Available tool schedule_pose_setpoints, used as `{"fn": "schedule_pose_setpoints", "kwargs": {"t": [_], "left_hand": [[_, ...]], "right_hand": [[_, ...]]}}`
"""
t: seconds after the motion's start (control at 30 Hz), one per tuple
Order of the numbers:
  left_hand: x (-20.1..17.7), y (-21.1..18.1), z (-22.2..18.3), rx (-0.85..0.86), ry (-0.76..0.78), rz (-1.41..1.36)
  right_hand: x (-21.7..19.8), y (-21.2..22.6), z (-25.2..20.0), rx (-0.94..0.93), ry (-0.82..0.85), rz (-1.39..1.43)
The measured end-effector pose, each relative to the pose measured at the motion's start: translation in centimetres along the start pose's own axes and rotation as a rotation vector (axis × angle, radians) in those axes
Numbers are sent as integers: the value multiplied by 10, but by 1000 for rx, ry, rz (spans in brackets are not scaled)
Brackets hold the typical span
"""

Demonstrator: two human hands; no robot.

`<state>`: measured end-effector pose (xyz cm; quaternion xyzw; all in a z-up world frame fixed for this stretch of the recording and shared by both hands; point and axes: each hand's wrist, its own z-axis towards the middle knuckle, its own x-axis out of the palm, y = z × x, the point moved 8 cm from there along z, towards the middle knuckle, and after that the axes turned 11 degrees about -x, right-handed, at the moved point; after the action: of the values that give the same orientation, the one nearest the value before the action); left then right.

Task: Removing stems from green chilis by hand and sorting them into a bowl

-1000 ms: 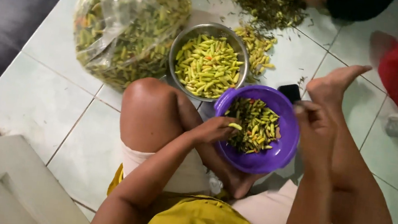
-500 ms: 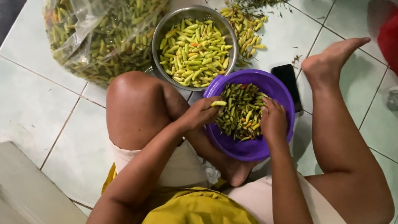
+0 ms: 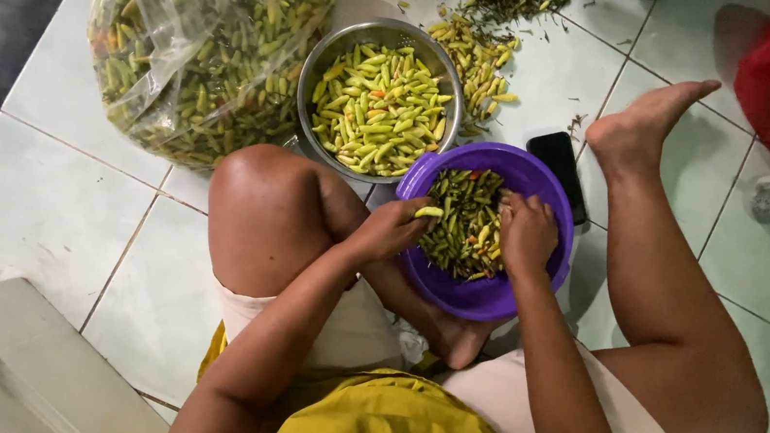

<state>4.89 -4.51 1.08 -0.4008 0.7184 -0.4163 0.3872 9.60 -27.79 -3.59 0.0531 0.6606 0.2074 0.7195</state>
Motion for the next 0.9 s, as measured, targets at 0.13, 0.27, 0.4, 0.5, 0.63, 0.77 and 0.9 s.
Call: {"fn": "schedule_pose_setpoints", "kwargs": {"t": [0.13, 0.27, 0.4, 0.5, 0.63, 0.77, 0.9], "left_hand": [[-2, -1, -1, 8, -1, 23], [1, 2, 0, -38, -23, 111], [2, 8, 5, -50, -54, 182], [3, 11, 1, -53, -59, 172], [3, 18, 5, -37, -57, 129], [4, 28, 15, -49, -50, 63], [-9, 36, 37, -22, -237, -166]], "right_hand": [[8, -23, -12, -59, 8, -137], [8, -29, -21, -62, 115, -40], [12, -17, -18, -40, 191, -29], [22, -22, -17, -33, 260, -6], [-1, -22, -29, 47, 260, 172], [-45, 6, -45, 165, 116, 670], [-76, 32, -52, 180, 4, 837]]}}
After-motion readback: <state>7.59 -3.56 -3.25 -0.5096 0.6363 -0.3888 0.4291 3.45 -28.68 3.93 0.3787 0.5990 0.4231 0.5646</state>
